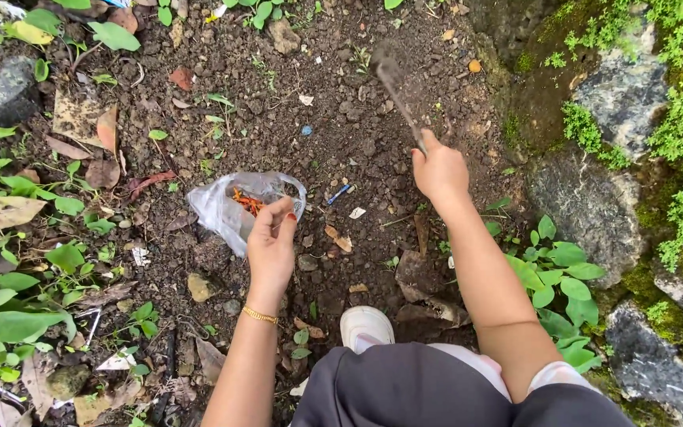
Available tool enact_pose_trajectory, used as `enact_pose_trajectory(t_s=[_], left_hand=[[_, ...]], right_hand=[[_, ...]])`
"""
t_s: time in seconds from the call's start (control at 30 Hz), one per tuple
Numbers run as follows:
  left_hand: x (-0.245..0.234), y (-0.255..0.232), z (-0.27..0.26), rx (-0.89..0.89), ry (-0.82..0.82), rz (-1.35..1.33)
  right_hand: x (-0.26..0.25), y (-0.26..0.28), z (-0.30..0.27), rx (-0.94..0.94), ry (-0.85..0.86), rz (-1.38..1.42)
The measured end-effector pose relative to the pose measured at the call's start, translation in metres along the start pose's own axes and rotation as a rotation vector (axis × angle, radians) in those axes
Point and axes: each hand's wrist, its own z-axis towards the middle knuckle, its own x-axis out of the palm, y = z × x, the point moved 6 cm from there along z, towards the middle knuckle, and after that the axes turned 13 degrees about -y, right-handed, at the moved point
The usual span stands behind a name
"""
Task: Collecting small orange seeds or items from the soil and putting them in a plastic bag.
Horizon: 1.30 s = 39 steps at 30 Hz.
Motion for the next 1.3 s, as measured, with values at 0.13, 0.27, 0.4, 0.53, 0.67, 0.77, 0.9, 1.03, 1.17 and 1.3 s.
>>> enact_pose_trajectory(t_s=[0.13,0.27,0.4,0.53,0.67,0.77,0.9,1.03,1.17,1.3], left_hand=[[0.001,0.008,-0.007,0.001,-0.005,-0.008],[-0.007,-0.004,-0.007,-0.001,0.001,-0.021],[-0.016,-0.012,-0.006,0.013,-0.036,0.014],[-0.016,-0.014,-0.009,0.003,-0.061,0.026],[-0.016,-0.006,-0.012,-0.021,-0.030,-0.047],[-0.020,-0.001,-0.014,0.004,-0.032,-0.057],[-0.022,0.002,-0.014,0.023,-0.043,-0.051],[-0.021,-0.005,-0.019,0.016,-0.054,-0.060],[-0.021,-0.010,-0.022,0.034,-0.054,-0.045],[-0.026,-0.010,-0.023,0.040,-0.048,-0.096]], right_hand=[[0.017,0.010,0.003,-0.113,-0.071,0.001],[-0.020,0.023,-0.017,-0.005,0.002,0.404],[-0.050,0.028,-0.029,0.030,-0.056,0.444],[-0.029,0.020,-0.024,-0.043,-0.106,0.383],[-0.015,0.023,-0.029,-0.072,-0.072,0.302],[-0.018,0.037,-0.035,-0.110,-0.039,0.393],[-0.026,0.050,-0.039,-0.197,-0.059,0.536],[-0.012,0.049,-0.027,-0.336,-0.242,0.328],[0.008,0.069,-0.019,-0.277,-0.095,-0.021],[0.003,0.100,-0.037,-0.458,-0.014,0.092]])
